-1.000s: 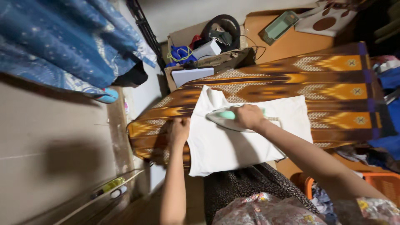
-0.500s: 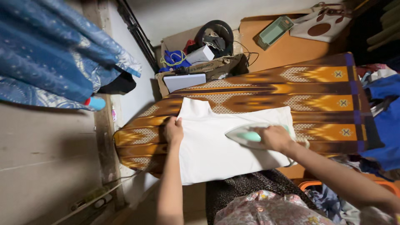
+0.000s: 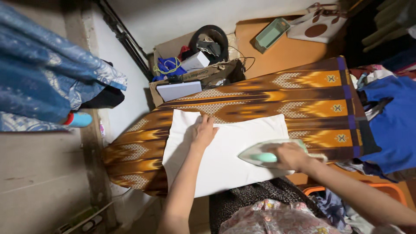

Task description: The person irons a white t-shirt on a wooden ironing board, then switches to a dark blue t-shirt and continues ironing. The person uses a handheld iron and smooths the fabric with their hands between passes.

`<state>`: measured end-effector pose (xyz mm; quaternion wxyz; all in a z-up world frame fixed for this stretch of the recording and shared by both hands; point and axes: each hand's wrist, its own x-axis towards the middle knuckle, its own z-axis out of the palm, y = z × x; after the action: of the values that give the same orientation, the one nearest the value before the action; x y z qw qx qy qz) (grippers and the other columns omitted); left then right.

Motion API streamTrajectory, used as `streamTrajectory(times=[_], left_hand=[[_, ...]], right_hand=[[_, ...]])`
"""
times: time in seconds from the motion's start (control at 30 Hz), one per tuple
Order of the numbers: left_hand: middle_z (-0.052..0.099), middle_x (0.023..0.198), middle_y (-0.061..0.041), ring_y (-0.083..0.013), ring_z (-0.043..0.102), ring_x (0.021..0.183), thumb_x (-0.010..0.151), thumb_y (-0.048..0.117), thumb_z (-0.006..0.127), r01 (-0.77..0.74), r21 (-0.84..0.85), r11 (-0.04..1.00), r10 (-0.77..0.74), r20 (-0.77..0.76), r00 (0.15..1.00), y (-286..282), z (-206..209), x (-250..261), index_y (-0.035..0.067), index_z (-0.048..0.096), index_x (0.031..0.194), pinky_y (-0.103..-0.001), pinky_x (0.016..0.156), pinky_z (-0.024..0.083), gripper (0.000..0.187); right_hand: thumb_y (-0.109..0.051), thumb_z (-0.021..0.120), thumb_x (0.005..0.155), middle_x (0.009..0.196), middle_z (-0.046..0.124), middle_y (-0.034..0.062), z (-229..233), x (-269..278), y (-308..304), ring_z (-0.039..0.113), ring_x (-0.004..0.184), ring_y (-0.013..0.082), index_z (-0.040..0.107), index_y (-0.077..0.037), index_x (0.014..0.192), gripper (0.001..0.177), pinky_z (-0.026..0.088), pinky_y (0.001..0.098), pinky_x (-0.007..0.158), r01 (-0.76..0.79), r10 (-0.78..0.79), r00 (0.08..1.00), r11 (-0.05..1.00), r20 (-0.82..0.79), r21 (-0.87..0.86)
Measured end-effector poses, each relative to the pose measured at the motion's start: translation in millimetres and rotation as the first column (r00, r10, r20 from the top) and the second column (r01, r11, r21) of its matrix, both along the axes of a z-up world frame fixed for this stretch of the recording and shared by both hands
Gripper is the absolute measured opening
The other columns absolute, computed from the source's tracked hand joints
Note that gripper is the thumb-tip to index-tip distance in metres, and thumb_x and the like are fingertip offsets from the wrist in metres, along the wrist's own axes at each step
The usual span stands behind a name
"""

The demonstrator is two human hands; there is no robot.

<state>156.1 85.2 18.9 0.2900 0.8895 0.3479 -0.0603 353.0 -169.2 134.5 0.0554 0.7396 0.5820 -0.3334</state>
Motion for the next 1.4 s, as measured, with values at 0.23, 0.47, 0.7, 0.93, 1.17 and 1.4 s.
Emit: streamTrajectory(times=[0.23,0.47,0.7,0.93,1.17,1.4], left_hand=[[0.062,0.128,-0.021,-0.0379,0.057,0.125,0.085,0.024,0.079,0.069,-0.011,0.998,-0.069,-0.042,0.997,39,-34,-5,0.004,0.070,0.115,-0.047,0.105,0.044,0.038],[0.068,0.121,-0.013,-0.0325,0.061,0.121,0.089,0.025,0.076,-0.007,-0.050,0.999,-0.006,-0.257,0.966,42,-10,1,0.009,0.076,0.103,-0.047,0.101,0.048,0.021],[0.061,0.121,-0.011,-0.0332,0.058,0.120,0.085,0.003,0.066,-0.153,0.095,0.984,0.142,0.109,0.984,26,-4,-11,0.012,0.067,0.113,-0.048,0.099,0.047,0.029],[0.052,0.124,-0.020,-0.0358,0.049,0.116,0.090,0.034,0.069,-0.711,0.341,0.615,0.745,0.046,0.666,38,-3,-75,0.001,0.054,0.132,-0.054,0.092,0.038,0.056],[0.069,0.113,-0.015,-0.0366,0.061,0.112,0.103,0.040,0.053,-0.667,0.243,0.705,0.689,-0.007,0.725,47,-44,-106,0.009,0.062,0.108,-0.056,0.095,0.043,0.033],[0.072,0.091,-0.025,-0.0484,0.067,0.086,0.104,0.032,0.048,-0.760,0.045,0.648,0.737,0.214,0.641,40,-48,-132,0.010,0.060,0.108,-0.058,0.076,0.051,0.025]], right_hand=[[-0.076,0.064,0.081,0.089,0.078,0.0125,-19,74,5,0.073,0.071,0.0257,0.059,-0.036,0.140,0.072,0.059,0.0395,0.068,0.077,-0.013,0.934,0.983,0.357,-0.166],[-0.064,0.055,0.089,0.073,0.076,0.0126,-39,94,61,0.074,0.063,0.0255,0.065,-0.030,0.131,0.055,0.059,0.0429,0.061,-0.173,0.189,0.948,0.981,0.257,-0.083],[-0.067,0.063,0.082,0.084,0.075,0.0165,-13,27,94,0.074,0.080,0.0361,0.071,-0.025,0.120,0.057,0.058,0.0502,0.071,-0.187,0.176,0.977,0.978,0.122,0.089],[-0.059,0.066,0.083,0.092,0.075,0.0182,-23,-13,134,0.073,0.088,0.0389,0.070,-0.031,0.126,0.052,0.056,0.0510,0.082,-0.109,0.101,0.994,0.973,0.050,0.206],[-0.072,0.058,0.086,0.091,0.079,0.0115,-16,34,78,0.079,0.084,0.0270,0.063,-0.028,0.136,0.066,0.062,0.0423,0.082,-0.130,0.161,0.979,0.966,0.127,-0.225],[-0.068,0.062,0.080,0.088,0.076,0.0156,-21,10,86,0.076,0.082,0.0345,0.069,-0.025,0.126,0.063,0.060,0.0486,0.077,-0.106,0.103,0.977,0.994,0.186,0.008]])
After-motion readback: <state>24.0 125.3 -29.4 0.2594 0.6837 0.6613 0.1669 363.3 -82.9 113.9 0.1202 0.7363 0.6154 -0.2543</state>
